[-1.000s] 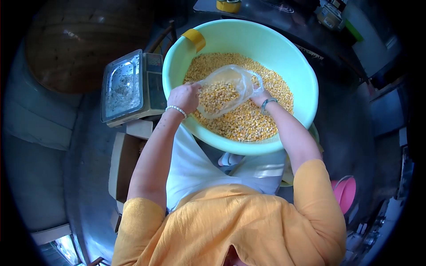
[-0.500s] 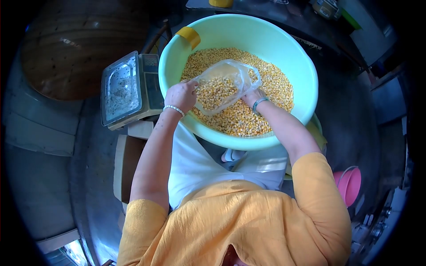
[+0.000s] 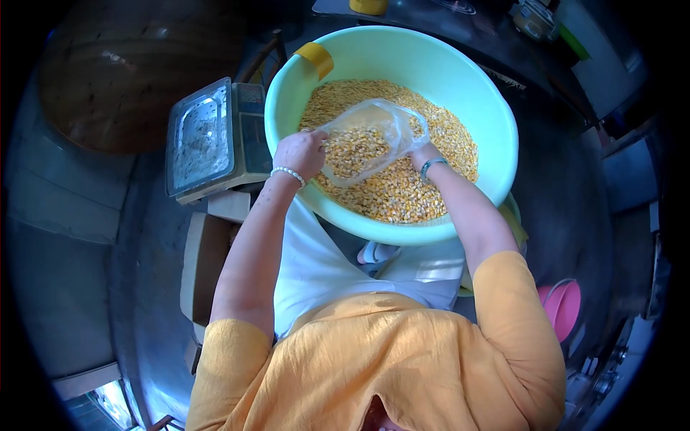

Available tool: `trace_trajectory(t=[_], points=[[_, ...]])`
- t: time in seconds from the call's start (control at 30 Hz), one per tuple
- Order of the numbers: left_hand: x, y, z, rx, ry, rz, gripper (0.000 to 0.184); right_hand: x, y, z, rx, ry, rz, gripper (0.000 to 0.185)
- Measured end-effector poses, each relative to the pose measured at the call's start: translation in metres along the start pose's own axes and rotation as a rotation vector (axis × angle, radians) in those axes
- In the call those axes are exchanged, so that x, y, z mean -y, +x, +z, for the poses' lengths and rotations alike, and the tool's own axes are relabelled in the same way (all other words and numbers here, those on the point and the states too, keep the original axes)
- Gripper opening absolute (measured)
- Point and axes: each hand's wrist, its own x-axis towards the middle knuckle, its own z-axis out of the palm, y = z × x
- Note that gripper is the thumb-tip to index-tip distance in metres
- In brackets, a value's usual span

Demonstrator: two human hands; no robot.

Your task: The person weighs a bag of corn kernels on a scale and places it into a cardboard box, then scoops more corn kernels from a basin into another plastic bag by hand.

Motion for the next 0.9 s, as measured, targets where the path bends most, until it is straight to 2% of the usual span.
trace_trajectory(t=[0.07,0.17,0.2,0.3,0.37,0.47,0.53,0.67,0.77,0.83,0.9], points=[[-0.001,-0.001,-0.003,0.020,0.009,-0.010,0.024,-0.008,0.004,-0.009,0.016,-0.118,-0.028,0.029],[0.003,-0.001,0.000,-0.024,-0.005,0.016,0.022,-0.010,0.006,-0.041,-0.049,-0.036,0.026,0.027],[0.005,-0.001,0.004,-0.054,-0.015,0.027,0.020,-0.010,0.009,-0.050,-0.146,-0.058,0.047,0.027],[0.008,0.000,0.009,-0.079,-0.028,0.036,0.019,-0.018,0.023,-0.079,-0.338,0.225,0.045,0.028],[0.008,0.000,0.008,-0.074,-0.030,0.024,0.020,0.009,0.017,-0.110,-0.389,0.360,0.016,0.029],[0.007,0.000,0.007,-0.081,-0.035,0.011,0.021,0.068,-0.001,-0.138,-0.385,0.467,-0.303,0.027],[0.009,0.000,0.009,-0.105,-0.041,0.029,0.021,0.107,-0.015,-0.129,-0.290,0.365,-0.459,0.025],[0.011,0.000,0.012,-0.137,-0.068,0.040,0.021,0.156,-0.027,-0.070,0.006,0.008,-0.591,0.025],[0.010,-0.001,0.008,-0.090,-0.070,0.021,0.022,0.163,-0.014,-0.025,0.117,-0.166,-0.422,0.028],[0.005,-0.002,-0.002,-0.016,-0.070,-0.006,0.022,0.162,-0.005,-0.004,0.127,-0.172,-0.376,0.030],[0.007,0.000,0.001,-0.038,-0.069,0.002,0.020,0.166,-0.005,0.003,0.134,-0.187,-0.341,0.031]])
